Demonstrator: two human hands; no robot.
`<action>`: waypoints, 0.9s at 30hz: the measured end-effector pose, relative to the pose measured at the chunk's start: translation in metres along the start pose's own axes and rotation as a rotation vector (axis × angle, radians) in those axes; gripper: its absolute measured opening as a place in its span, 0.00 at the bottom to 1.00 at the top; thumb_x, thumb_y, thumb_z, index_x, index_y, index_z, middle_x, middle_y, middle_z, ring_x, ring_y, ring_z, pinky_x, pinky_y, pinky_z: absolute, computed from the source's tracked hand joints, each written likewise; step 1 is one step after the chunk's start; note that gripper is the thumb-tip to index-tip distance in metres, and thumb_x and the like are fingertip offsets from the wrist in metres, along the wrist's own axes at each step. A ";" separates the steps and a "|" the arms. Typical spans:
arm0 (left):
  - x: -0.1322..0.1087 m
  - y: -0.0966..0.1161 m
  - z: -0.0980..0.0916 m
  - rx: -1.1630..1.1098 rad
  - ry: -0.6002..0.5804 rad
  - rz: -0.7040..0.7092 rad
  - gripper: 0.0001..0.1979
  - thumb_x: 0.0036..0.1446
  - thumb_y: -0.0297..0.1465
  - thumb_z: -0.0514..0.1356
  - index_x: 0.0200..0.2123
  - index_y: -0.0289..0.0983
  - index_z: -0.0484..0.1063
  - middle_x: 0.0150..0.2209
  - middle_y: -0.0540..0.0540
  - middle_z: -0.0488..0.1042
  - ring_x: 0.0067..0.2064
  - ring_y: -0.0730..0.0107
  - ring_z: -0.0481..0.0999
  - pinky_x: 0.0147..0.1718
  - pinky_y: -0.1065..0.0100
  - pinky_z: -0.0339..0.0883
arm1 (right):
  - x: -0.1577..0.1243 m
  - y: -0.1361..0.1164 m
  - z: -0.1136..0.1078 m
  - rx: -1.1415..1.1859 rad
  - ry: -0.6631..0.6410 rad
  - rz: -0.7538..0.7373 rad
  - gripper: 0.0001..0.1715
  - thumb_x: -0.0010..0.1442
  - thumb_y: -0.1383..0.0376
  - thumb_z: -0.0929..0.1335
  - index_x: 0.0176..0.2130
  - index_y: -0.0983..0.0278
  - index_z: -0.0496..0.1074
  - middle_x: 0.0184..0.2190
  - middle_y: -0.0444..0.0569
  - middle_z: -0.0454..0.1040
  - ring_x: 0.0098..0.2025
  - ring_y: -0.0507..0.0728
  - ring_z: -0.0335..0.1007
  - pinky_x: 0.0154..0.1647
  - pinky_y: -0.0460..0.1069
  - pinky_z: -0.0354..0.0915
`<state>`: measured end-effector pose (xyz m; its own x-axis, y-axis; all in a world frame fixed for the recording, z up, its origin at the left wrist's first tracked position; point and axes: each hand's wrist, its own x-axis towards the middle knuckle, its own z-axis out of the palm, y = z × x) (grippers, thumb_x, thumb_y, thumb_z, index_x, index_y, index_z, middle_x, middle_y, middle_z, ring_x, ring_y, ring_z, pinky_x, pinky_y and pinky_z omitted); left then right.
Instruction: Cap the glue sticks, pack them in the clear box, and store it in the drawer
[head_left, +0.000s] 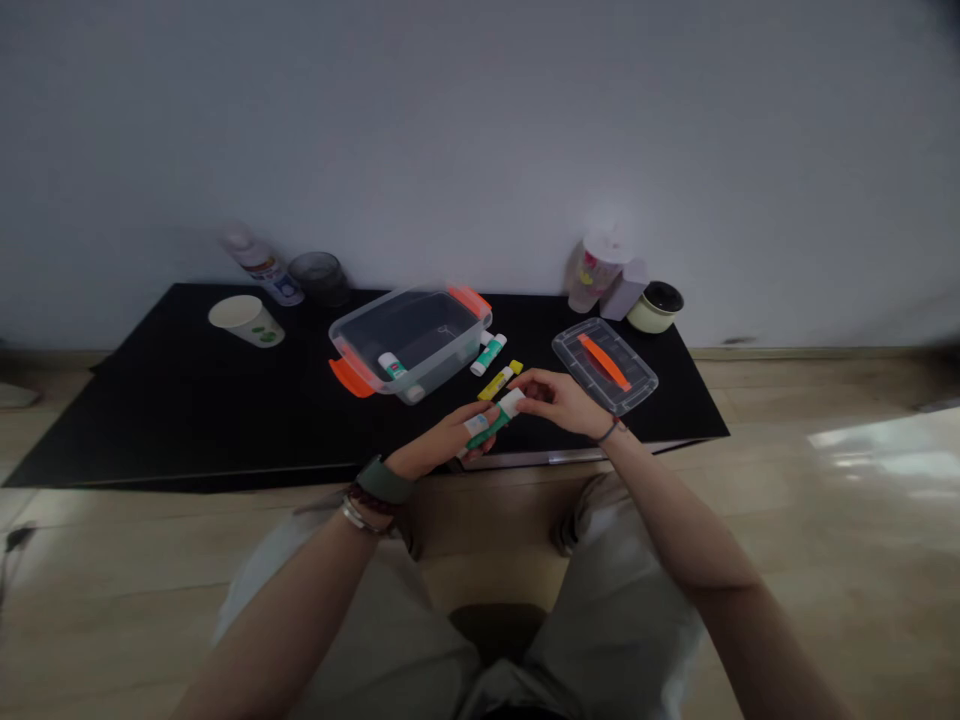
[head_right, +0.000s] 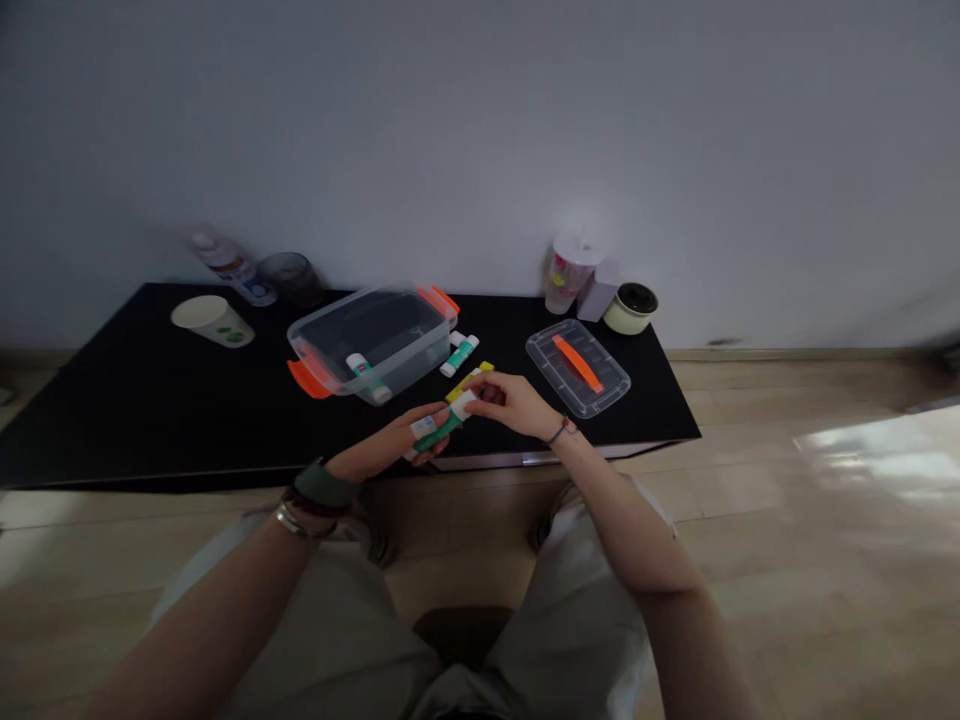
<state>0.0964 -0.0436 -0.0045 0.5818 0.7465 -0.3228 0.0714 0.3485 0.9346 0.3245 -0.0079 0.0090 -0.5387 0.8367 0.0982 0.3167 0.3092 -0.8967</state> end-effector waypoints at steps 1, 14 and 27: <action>0.000 0.000 0.000 -0.005 0.000 -0.004 0.25 0.59 0.54 0.58 0.39 0.35 0.65 0.26 0.53 0.66 0.21 0.81 0.61 0.18 0.75 0.55 | 0.000 -0.002 0.001 -0.008 -0.002 -0.004 0.22 0.61 0.51 0.70 0.47 0.64 0.74 0.28 0.42 0.68 0.27 0.49 0.58 0.28 0.45 0.58; -0.006 0.012 0.014 0.100 -0.078 0.114 0.26 0.61 0.55 0.55 0.39 0.36 0.64 0.27 0.53 0.64 0.21 0.83 0.58 0.18 0.76 0.51 | 0.000 -0.025 0.025 -0.105 0.183 -0.158 0.18 0.71 0.57 0.57 0.30 0.60 0.59 0.22 0.41 0.61 0.24 0.50 0.57 0.28 0.46 0.55; -0.004 0.006 0.019 0.642 0.287 0.241 0.18 0.66 0.43 0.52 0.47 0.36 0.69 0.33 0.45 0.74 0.32 0.66 0.73 0.32 0.66 0.64 | 0.014 -0.018 0.040 -0.374 0.258 0.002 0.15 0.70 0.62 0.54 0.31 0.60 0.57 0.23 0.42 0.61 0.22 0.51 0.54 0.28 0.48 0.49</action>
<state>0.1105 -0.0551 0.0052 0.4129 0.9098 -0.0415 0.4790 -0.1782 0.8595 0.2797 -0.0197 0.0090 -0.3408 0.9080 0.2439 0.6032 0.4102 -0.6840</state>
